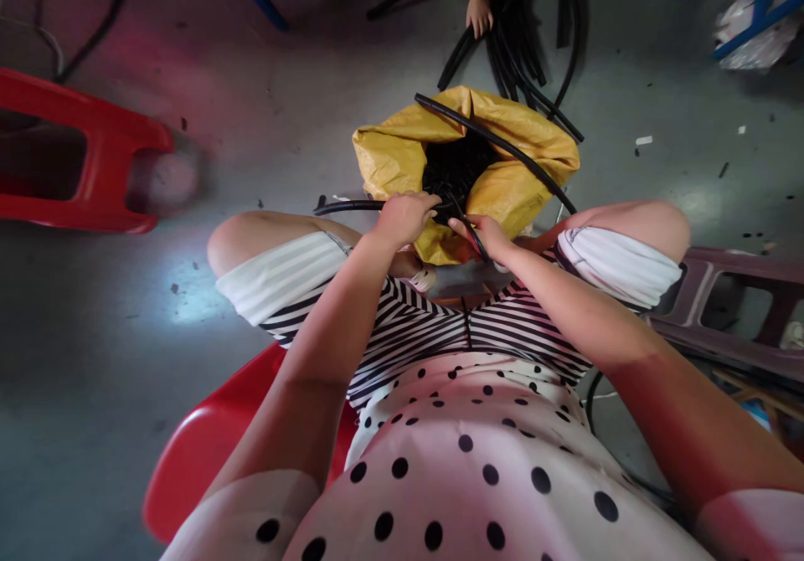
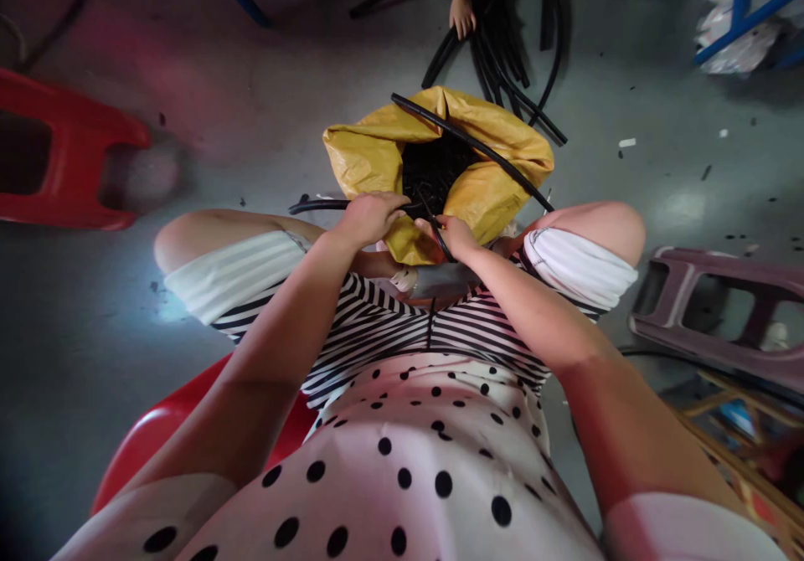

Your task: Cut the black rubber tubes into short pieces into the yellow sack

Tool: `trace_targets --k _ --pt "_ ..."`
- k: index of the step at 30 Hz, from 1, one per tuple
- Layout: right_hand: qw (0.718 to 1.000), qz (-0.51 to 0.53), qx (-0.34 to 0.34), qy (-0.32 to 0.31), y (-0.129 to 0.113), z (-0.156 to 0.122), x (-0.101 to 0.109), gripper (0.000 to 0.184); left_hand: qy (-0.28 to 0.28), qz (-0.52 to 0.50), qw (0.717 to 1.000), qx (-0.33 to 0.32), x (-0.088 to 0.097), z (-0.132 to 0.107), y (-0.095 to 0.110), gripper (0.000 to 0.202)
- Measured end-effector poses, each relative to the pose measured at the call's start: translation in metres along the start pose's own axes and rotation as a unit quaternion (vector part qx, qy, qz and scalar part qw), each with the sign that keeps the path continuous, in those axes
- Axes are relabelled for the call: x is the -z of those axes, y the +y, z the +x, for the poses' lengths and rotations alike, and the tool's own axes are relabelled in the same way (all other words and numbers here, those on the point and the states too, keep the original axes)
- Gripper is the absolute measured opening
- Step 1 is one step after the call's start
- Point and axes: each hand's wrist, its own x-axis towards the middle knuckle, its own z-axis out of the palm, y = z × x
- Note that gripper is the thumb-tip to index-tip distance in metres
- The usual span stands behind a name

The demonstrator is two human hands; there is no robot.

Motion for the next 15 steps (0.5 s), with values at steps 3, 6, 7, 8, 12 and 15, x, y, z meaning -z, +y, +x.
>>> trace_targets --k 3,6,7,8,12,15 --pt "1.000 -0.001 -0.007 -0.006 0.001 0.000 -0.001 0.070 0.008 0.000 1.000 0.012 -0.002 0.001 -0.001 0.041" --pt "1.000 -0.017 -0.002 -0.005 0.002 0.001 -0.001 0.073 0.001 0.018 1.000 0.017 -0.002 0.002 -0.005 0.042" --pt "1.000 -0.024 -0.001 -0.001 0.002 0.001 -0.001 0.073 0.000 0.025 1.000 0.020 -0.001 0.003 -0.006 0.042" --pt "1.000 -0.029 0.001 0.002 0.002 0.002 0.000 0.074 0.000 0.029 0.999 0.024 0.000 0.003 -0.007 0.042" --pt "0.999 -0.012 0.008 0.042 -0.002 0.003 0.001 0.073 0.008 0.009 0.999 0.033 0.003 0.003 -0.007 0.043" --pt "0.996 0.060 -0.024 0.055 -0.008 0.005 0.002 0.072 -0.013 -0.040 0.999 -0.007 0.000 -0.001 0.001 0.040"
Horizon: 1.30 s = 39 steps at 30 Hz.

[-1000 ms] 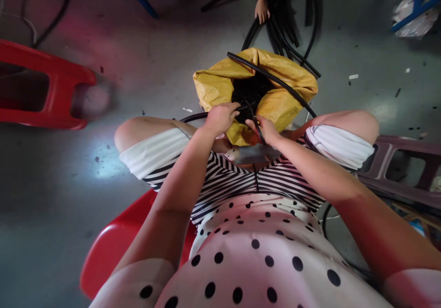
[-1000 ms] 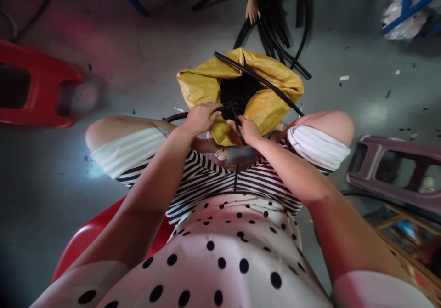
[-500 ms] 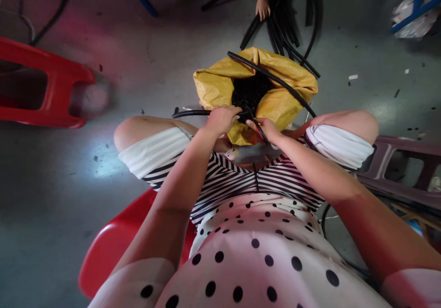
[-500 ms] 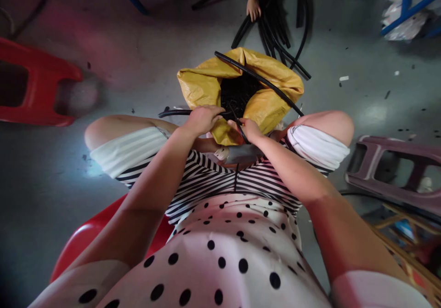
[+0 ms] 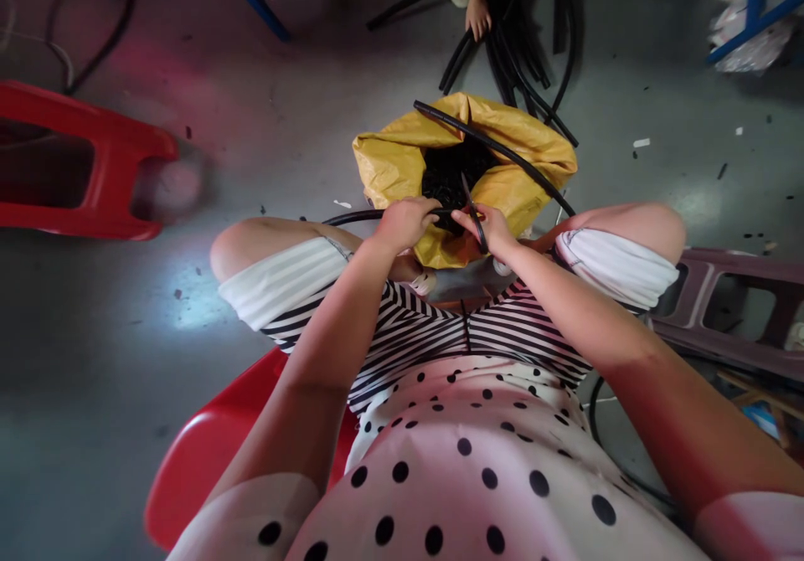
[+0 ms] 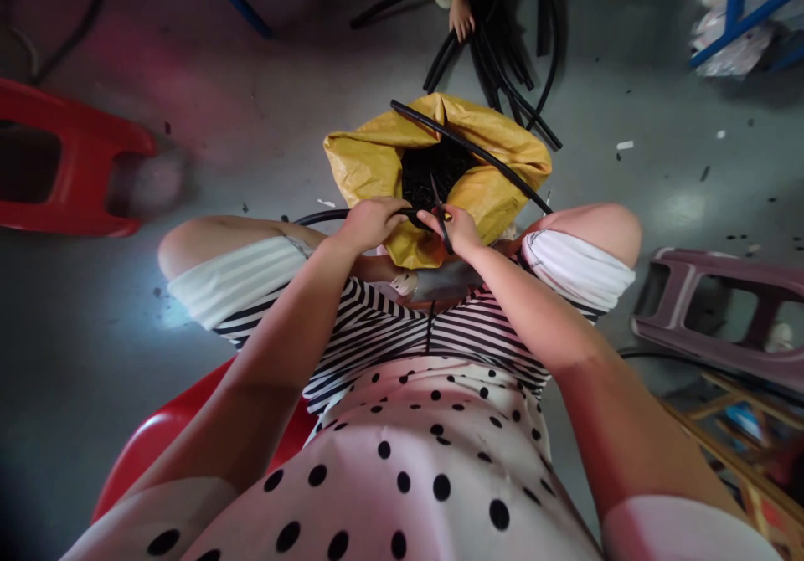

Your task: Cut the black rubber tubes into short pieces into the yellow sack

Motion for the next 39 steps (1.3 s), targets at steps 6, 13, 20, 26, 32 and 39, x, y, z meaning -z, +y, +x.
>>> trace_targets --k 6,13,20,26,32,39 --pt "0.996 0.077 -0.022 0.038 -0.002 0.011 0.002 0.059 -0.039 -0.060 0.997 -0.010 -0.005 -0.002 0.009 0.042" --pt "0.999 -0.007 0.009 0.030 0.008 0.007 0.001 0.060 0.069 0.020 0.994 0.078 0.016 0.003 -0.009 0.047" --pt "0.999 -0.041 0.023 -0.023 0.010 0.001 -0.003 0.052 0.085 0.021 0.993 0.077 0.014 0.004 -0.010 0.047" --pt "0.997 -0.057 0.029 -0.038 0.011 0.002 -0.003 0.053 0.066 0.011 0.997 0.049 0.011 0.004 -0.006 0.048" --pt "0.992 -0.108 0.032 -0.051 0.007 0.000 -0.001 0.054 0.040 0.018 0.998 0.036 0.008 0.004 -0.005 0.046" --pt "0.991 -0.128 0.026 -0.039 0.005 0.001 -0.002 0.056 0.016 0.008 1.000 0.025 0.002 0.005 -0.002 0.046"
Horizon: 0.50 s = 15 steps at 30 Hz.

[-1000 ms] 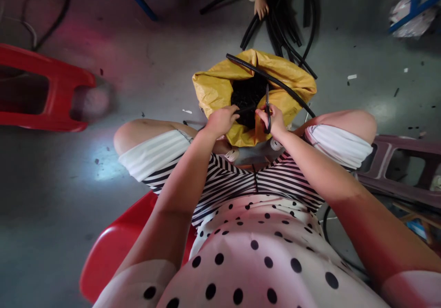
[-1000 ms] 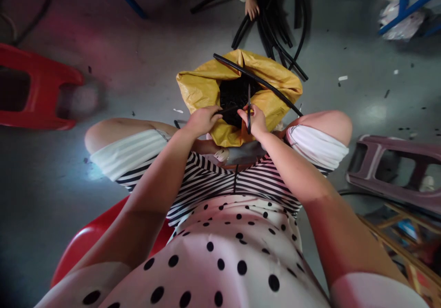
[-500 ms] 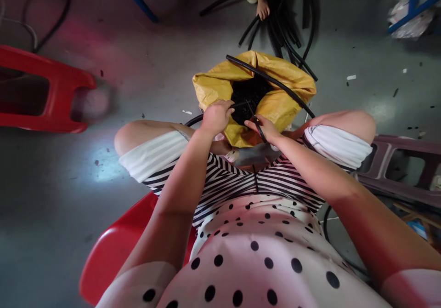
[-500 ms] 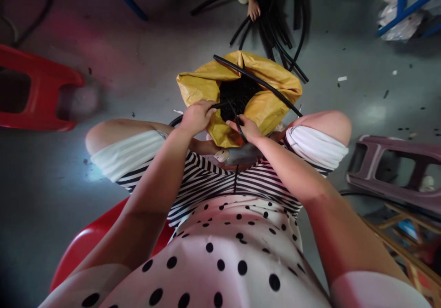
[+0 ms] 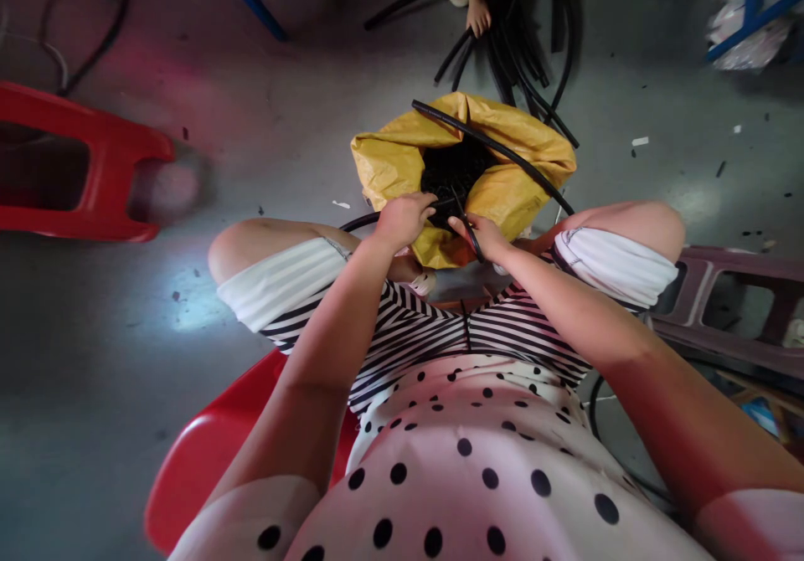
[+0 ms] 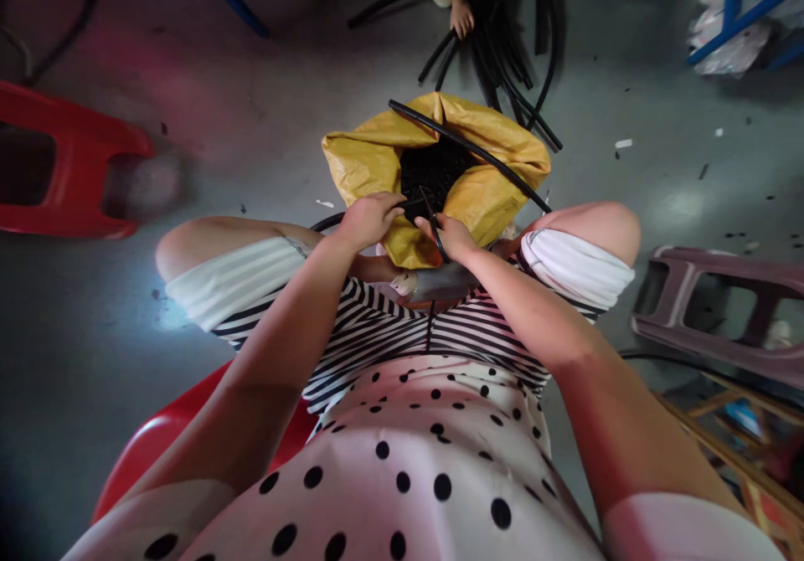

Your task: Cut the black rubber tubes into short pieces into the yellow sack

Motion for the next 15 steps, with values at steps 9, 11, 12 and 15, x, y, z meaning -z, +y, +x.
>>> trace_targets --k 9,11,12,15 --pt "0.998 0.059 0.016 0.021 0.000 -0.007 -0.004 0.067 0.006 0.004 1.000 0.022 0.004 0.001 -0.003 0.044" --pt "0.997 0.064 0.016 0.029 0.001 -0.007 -0.003 0.071 0.017 0.009 0.999 0.028 0.008 0.001 -0.005 0.044" --pt "0.997 0.064 0.017 0.032 0.002 -0.006 -0.002 0.071 0.023 0.008 0.999 0.032 0.009 0.001 -0.006 0.043" --pt "0.998 0.049 0.012 0.025 0.005 -0.004 -0.001 0.068 0.029 0.003 0.999 0.043 0.012 0.001 -0.007 0.042"
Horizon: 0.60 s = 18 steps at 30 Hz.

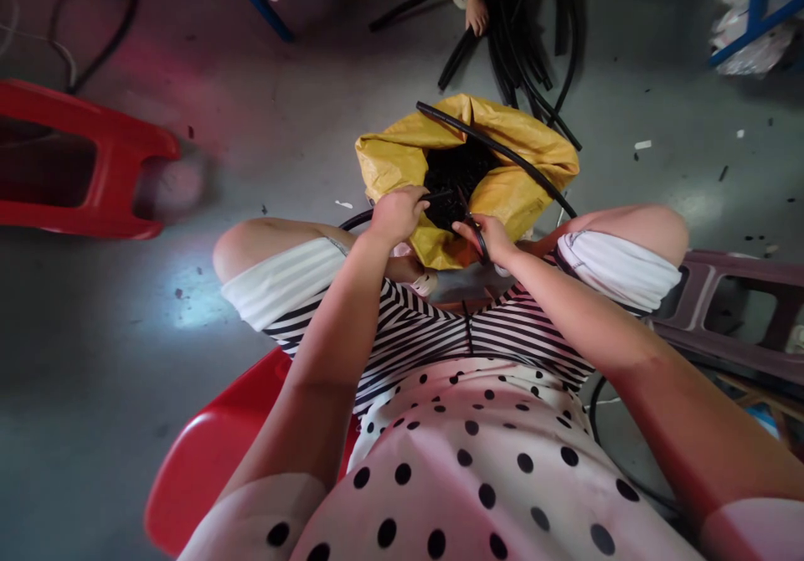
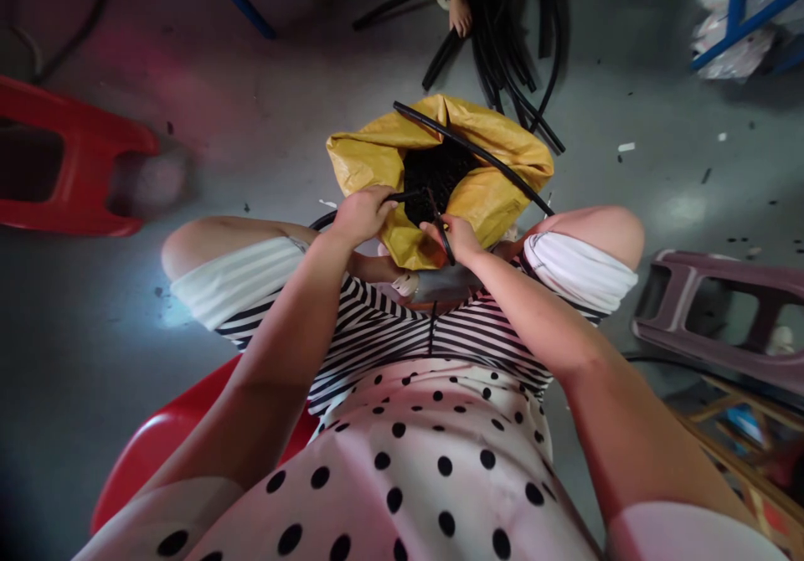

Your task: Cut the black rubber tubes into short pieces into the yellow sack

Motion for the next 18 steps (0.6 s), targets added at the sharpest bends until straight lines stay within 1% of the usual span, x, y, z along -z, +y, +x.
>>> trace_targets --k 5,9,12,18 --pt "0.997 -0.055 -0.037 -0.049 -0.001 -0.002 -0.001 0.066 0.005 -0.005 1.000 0.014 -0.002 0.002 0.000 0.045" --pt "0.991 -0.081 -0.057 -0.086 -0.006 -0.005 0.000 0.063 0.003 -0.019 1.000 0.011 -0.005 0.003 0.001 0.042" --pt "0.992 -0.077 -0.057 -0.084 -0.009 -0.005 0.001 0.063 -0.015 -0.024 1.000 0.001 -0.006 0.002 0.005 0.043" --pt "0.992 -0.097 -0.037 -0.070 -0.011 -0.003 0.000 0.061 -0.078 -0.036 0.996 -0.031 -0.007 0.000 0.012 0.048"
